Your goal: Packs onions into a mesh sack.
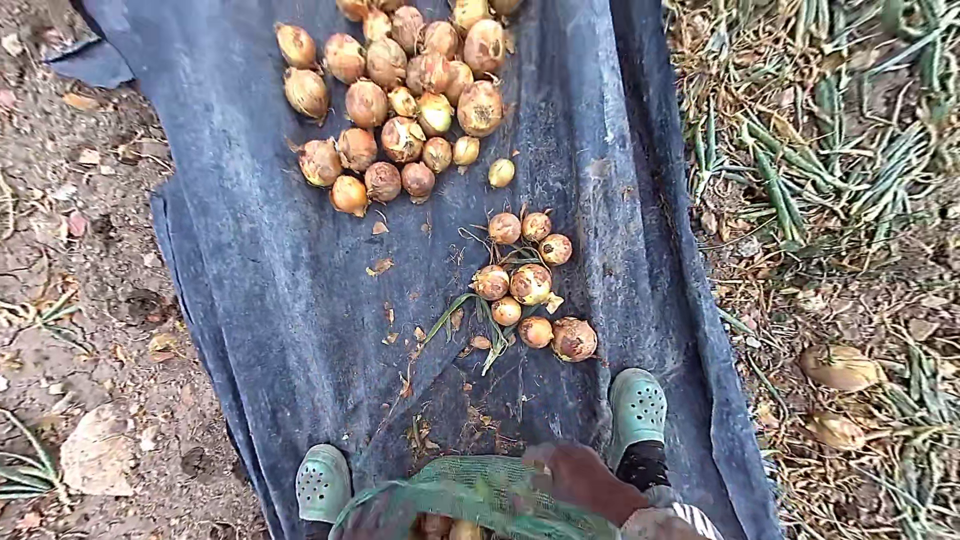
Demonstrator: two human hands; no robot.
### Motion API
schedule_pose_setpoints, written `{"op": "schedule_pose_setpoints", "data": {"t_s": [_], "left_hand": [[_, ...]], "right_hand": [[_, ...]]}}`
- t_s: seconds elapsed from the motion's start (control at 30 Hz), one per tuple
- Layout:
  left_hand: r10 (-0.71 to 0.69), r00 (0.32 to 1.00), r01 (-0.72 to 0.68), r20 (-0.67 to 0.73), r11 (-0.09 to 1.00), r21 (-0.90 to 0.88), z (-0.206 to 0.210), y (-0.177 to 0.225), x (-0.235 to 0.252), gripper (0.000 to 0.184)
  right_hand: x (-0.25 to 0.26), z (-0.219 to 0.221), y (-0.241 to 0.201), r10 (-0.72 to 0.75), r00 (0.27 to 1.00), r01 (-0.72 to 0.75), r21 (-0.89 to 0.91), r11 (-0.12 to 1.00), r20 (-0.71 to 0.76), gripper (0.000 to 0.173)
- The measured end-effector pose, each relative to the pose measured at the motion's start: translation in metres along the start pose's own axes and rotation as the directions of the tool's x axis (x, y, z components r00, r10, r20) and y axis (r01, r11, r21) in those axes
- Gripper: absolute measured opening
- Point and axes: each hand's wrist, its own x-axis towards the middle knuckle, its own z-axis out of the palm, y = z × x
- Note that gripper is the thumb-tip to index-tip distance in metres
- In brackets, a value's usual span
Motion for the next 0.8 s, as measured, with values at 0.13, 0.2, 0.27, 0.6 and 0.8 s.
{"op": "schedule_pose_setpoints", "data": {"t_s": [0.13, 0.2, 0.27, 0.6, 0.8], "left_hand": [[0.119, 0.750, -0.096, -0.650, 0.993, 0.071, -0.104, 0.046, 0.072, 0.067], [0.230, 0.650, -0.134, -0.724, 0.973, 0.188, -0.161, 0.105, 0.120, 0.070], [0.356, 0.639, -0.142, -0.681, 0.926, 0.351, -0.203, 0.159, 0.170, 0.069], [0.421, 0.703, -0.052, -0.573, 0.834, 0.549, -0.212, 0.202, 0.218, 0.067], [0.414, 0.740, -0.066, -0.530, 0.829, 0.555, -0.226, 0.208, 0.243, 0.079]], "right_hand": [[0.044, -0.087, 0.045, 0.008, 0.617, -0.141, -0.101, 0.985, -0.787, 0.061], [0.078, -0.101, 0.045, -0.001, 0.626, -0.208, -0.168, 0.964, -0.780, 0.081], [0.103, -0.103, 0.047, -0.052, 0.631, -0.232, -0.252, 0.940, -0.774, 0.082], [0.044, -0.174, 0.068, 0.124, 0.712, -0.068, 0.108, 0.992, -0.691, 0.078], [0.088, -0.235, 0.038, 0.072, 0.840, 0.288, 0.554, 0.781, -0.538, 0.072]]}}
